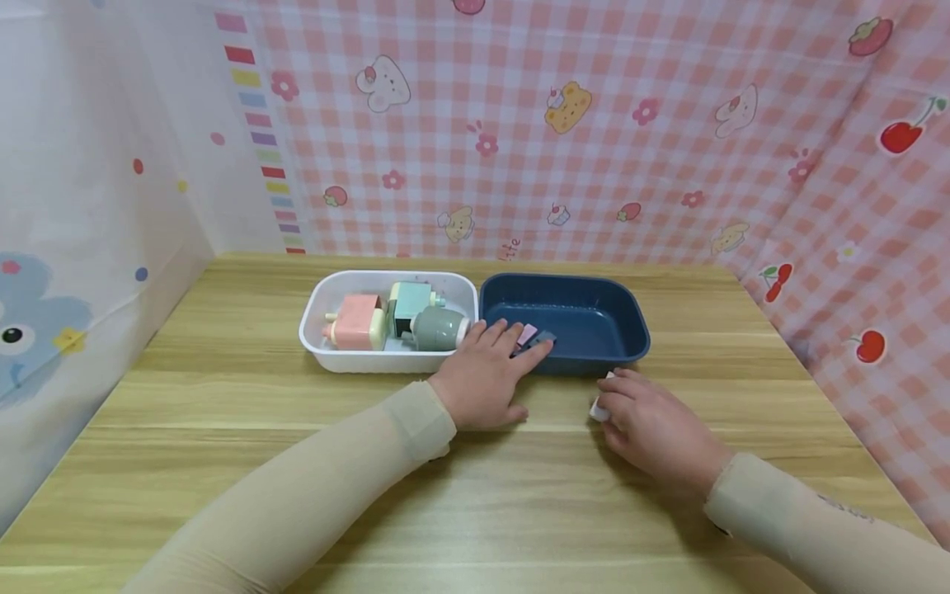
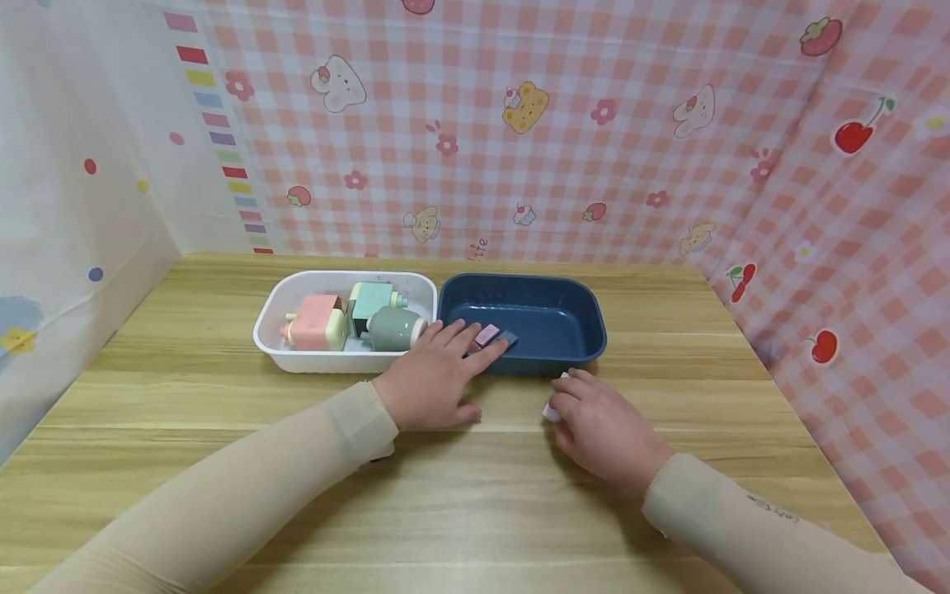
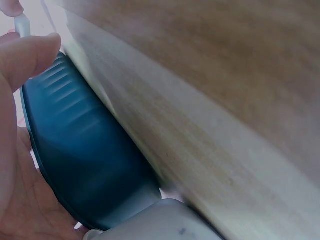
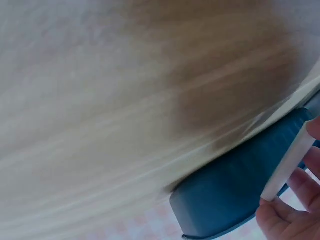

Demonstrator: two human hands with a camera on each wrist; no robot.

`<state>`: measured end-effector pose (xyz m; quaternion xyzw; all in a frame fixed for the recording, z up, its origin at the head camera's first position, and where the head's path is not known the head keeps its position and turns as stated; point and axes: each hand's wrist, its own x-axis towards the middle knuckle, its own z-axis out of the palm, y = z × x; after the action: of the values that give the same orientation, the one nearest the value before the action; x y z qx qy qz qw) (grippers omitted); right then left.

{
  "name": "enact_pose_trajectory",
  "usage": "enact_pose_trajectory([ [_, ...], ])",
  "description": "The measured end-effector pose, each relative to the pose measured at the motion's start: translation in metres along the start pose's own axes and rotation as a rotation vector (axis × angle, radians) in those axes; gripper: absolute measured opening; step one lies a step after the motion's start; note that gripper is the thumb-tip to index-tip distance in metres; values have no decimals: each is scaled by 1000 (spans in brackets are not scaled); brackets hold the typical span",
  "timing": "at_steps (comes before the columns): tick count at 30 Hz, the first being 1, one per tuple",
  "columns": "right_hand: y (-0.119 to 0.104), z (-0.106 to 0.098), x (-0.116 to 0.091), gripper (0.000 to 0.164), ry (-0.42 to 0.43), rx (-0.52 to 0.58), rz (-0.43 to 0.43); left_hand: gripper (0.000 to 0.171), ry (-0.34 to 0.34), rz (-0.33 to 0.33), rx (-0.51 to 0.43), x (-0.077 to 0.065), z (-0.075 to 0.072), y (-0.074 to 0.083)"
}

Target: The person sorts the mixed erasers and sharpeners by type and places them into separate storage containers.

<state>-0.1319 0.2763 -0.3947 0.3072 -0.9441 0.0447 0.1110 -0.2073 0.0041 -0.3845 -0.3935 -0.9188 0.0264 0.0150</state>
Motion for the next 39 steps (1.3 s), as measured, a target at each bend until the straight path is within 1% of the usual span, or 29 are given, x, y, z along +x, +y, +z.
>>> enact_pose_trajectory([
  [3, 0, -1, -1, 34, 48, -22, -58, 96, 2, 2, 1, 0, 0, 0],
  [8, 1, -1, -2, 39, 178, -63, -175, 96, 4, 3, 1, 0, 0, 0],
  [11, 3, -1, -2, 40, 240, -78, -222, 96, 4, 5, 1, 0, 0, 0],
  [14, 5, -2, 0, 39, 279, -80, -254, 95, 7, 6, 0, 0, 0, 0],
  [18, 7, -6, 2, 44, 289, -86, -275, 94, 11, 6, -3, 0, 0, 0],
  [23, 9, -11, 6, 52, 271, -85, -264, 94, 12, 5, -7, 0, 1, 0],
  [26, 11, -14, 9, 52, 277, -82, -271, 95, 12, 4, -8, 0, 1, 1],
  [36, 20, -17, 17, 52, 337, -89, -333, 94, 14, 3, -1, -1, -1, 1],
  [39, 22, -18, 19, 48, 351, -93, -337, 94, 15, 5, 1, 0, -1, 0],
])
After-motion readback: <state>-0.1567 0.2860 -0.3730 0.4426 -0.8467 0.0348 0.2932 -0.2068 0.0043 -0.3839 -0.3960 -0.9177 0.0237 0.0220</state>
